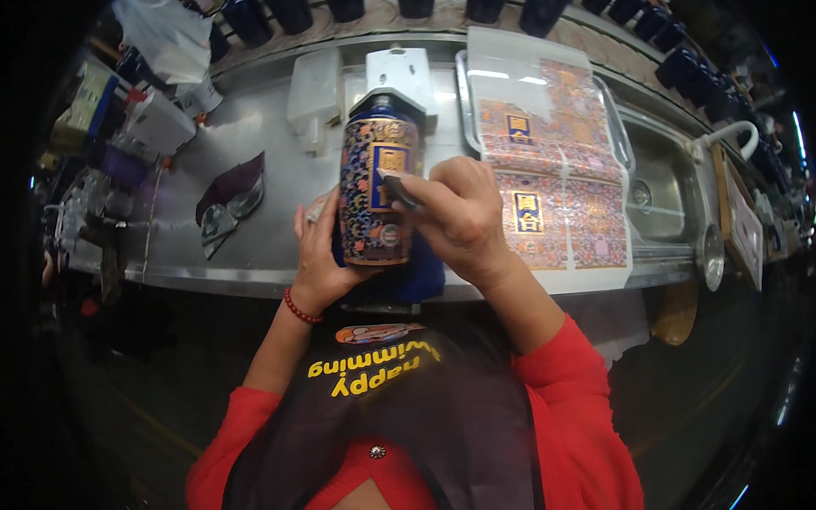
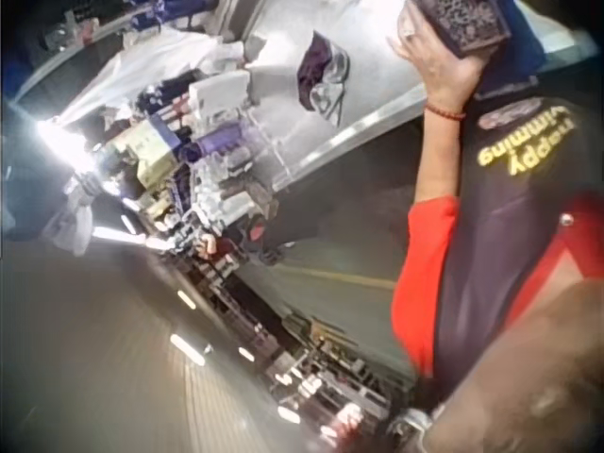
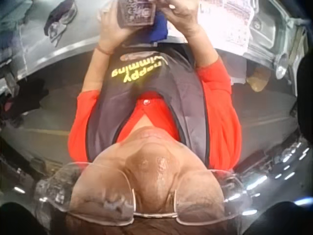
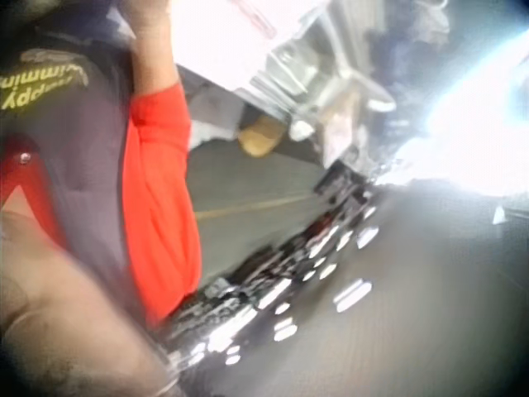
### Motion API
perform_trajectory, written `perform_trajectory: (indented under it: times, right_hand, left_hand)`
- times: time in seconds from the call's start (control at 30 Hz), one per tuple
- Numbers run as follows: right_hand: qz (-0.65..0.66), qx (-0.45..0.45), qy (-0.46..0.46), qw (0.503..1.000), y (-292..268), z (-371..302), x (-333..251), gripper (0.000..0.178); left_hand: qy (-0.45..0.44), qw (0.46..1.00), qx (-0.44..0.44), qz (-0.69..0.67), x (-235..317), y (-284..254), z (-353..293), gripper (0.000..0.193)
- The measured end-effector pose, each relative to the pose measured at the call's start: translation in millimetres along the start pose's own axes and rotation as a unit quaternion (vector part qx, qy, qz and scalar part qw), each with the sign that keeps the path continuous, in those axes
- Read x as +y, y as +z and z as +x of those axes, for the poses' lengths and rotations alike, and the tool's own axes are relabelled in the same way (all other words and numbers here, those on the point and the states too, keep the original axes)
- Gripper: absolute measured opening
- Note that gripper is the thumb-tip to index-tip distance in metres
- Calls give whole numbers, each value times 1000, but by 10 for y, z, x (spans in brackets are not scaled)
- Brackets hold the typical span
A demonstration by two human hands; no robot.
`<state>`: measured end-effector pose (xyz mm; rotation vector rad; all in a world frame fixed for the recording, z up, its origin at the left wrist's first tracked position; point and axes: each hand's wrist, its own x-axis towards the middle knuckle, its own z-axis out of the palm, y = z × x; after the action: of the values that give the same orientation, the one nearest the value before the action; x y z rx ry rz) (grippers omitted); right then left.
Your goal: The person applies decorative stickers to a blue cylindrical container, smoothing each sticker with fingers and a small black tool. The person rotates the container to access different sides and continues applying stickers around the surface.
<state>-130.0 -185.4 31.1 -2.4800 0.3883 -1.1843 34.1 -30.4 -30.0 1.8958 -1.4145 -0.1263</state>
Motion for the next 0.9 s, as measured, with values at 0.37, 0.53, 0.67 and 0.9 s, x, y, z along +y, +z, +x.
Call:
perform_trajectory:
  times: [0.37,0.53,0.67,0.9]
  right_hand:
    - [120,-133,-138,974,-43,-300,-145,40]
    - [41,11,40,998,-55,-392,-7,44]
    - [262,-222,-52,938,-159,-546,-50,40]
    - [202,-160,-6,966,-144,-616,19,40]
  left_hand:
    - [56,995,35,74,43,-65,0,117]
    - [41,998,9,57,-49,12,-44,119]
    - [51,997,-7,56,-99,-3,-26,120]
    - [54,996,-6,71,-5,-127,5,117]
